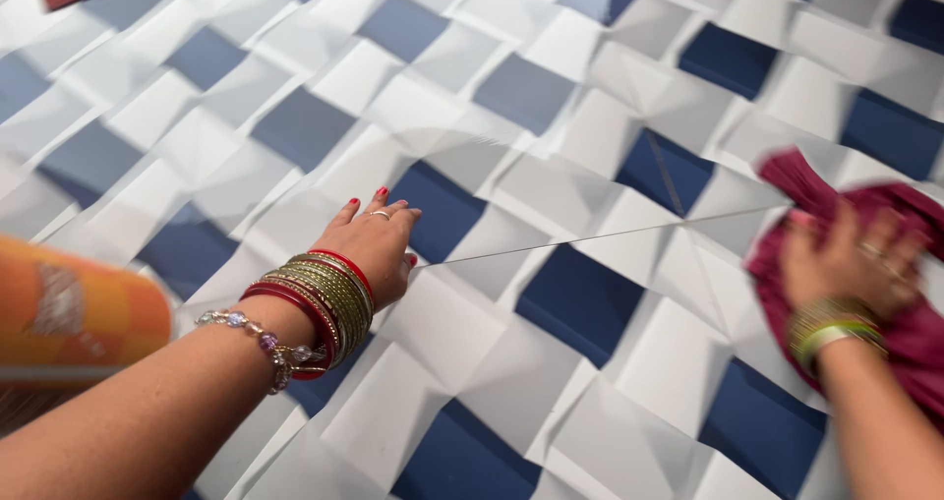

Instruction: The person wipes a blue and white tiled floor with a cloth, periodically dipping the cloth into a bucket of water and wringing it out.

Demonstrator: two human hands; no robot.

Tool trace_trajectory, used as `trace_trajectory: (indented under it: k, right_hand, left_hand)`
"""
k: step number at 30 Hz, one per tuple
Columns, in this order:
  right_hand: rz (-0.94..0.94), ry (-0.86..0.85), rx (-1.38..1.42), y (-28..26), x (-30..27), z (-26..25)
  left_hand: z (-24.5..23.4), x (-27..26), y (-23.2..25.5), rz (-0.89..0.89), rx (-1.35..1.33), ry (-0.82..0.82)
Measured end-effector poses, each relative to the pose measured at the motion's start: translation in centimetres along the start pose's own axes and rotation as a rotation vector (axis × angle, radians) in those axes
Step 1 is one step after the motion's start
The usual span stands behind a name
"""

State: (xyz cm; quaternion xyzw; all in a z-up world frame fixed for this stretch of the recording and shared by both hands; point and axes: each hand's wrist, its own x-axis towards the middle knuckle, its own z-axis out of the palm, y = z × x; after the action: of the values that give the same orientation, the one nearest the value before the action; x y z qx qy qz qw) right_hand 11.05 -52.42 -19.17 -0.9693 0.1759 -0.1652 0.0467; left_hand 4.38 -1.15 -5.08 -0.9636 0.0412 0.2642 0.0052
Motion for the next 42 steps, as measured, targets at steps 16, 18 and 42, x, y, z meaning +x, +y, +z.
trace_trajectory:
  k: [16, 18, 42]
  right_hand:
    - [-1.165, -0.401, 0.411, -41.9, -32.2, -9.3]
    - [-1.265, -0.477, 0.503, -39.5, -34.8, -11.0]
    - [-0.137, 0.218, -0.323, 10.9, -15.9, 0.0]
  left_hand:
    - [0.6, -12.1, -8.3, -0.225, 0.006, 0.067]
    - [0.9, -13.1, -7.9, -0.226, -0.014, 0.091]
    - [9.8, -14.3, -8.5, -0.152, -0.231, -0.155]
